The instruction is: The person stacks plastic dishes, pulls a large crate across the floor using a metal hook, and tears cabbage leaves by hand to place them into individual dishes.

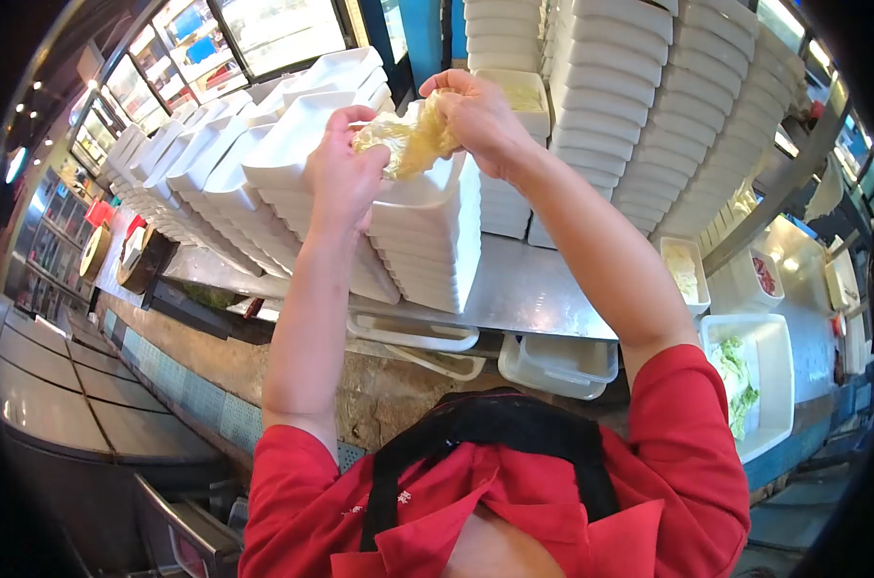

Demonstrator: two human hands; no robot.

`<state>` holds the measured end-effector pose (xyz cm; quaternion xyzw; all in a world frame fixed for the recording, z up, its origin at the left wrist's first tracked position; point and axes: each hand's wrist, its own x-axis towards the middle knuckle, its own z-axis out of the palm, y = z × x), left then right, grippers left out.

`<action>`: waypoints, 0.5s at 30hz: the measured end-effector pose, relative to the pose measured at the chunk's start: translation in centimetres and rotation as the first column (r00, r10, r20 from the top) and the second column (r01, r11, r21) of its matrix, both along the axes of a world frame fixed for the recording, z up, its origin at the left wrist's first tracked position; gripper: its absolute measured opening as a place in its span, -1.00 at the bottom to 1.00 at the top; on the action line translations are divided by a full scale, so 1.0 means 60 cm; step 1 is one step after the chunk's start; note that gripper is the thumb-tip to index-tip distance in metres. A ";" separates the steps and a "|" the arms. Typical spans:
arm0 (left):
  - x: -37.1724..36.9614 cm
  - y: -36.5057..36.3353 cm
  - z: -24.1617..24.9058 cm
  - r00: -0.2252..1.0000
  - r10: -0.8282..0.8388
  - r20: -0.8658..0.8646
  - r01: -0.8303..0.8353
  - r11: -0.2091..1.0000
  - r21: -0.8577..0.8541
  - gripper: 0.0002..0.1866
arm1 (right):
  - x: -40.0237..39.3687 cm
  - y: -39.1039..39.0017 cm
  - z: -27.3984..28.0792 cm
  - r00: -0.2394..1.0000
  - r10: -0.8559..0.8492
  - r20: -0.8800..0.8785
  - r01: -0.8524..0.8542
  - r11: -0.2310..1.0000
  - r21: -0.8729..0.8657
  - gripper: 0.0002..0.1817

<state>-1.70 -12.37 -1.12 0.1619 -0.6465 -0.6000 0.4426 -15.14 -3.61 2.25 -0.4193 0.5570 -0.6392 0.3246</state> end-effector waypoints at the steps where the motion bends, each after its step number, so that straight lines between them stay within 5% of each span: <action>1: -0.005 -0.013 0.001 0.986 0.095 0.138 -0.079 0.990 -0.116 -0.58 | -0.009 -0.021 -0.012 1.000 -0.005 -0.016 0.005 1.000 0.030 -0.74; 3: -0.012 -0.032 0.004 0.977 0.144 0.160 -0.109 0.971 -0.212 -0.57 | -0.008 -0.035 -0.017 0.999 -0.008 -0.040 0.010 0.998 0.057 -0.72; 5: -0.012 -0.046 0.009 0.870 0.282 0.406 -0.086 0.895 -0.437 -0.58 | -0.015 -0.034 -0.022 0.990 0.057 -0.127 -0.049 0.997 0.062 -0.53; 6: -0.013 -0.048 0.008 0.869 0.292 0.399 -0.087 0.885 -0.458 -0.64 | -0.024 -0.038 -0.026 0.991 0.127 -0.034 -0.126 0.992 0.006 -0.32; 9: -0.024 -0.041 0.008 0.838 0.431 0.335 -0.169 0.788 -0.592 -0.71 | -0.046 -0.035 -0.028 0.965 0.257 0.052 -0.254 0.965 -0.059 -0.24; 11: -0.041 -0.055 0.000 0.864 0.373 0.338 -0.146 0.828 -0.541 -0.71 | -0.052 -0.029 -0.024 0.952 0.287 0.103 -0.279 0.956 -0.087 -0.19; 13: -0.058 -0.072 -0.005 0.888 0.316 0.333 -0.125 0.865 -0.486 -0.71 | -0.052 -0.028 -0.020 0.972 0.164 -0.169 -0.165 0.986 0.012 -0.25; 14: -0.066 -0.077 -0.005 0.884 0.353 0.307 -0.096 0.779 -0.620 -0.68 | -0.052 -0.032 -0.018 0.971 0.164 -0.172 -0.164 0.986 0.016 -0.25; 15: -0.072 -0.083 -0.006 0.881 0.385 0.276 -0.063 0.672 -0.738 -0.66 | -0.054 -0.039 -0.018 0.932 0.069 -0.357 -0.064 0.998 0.026 -0.32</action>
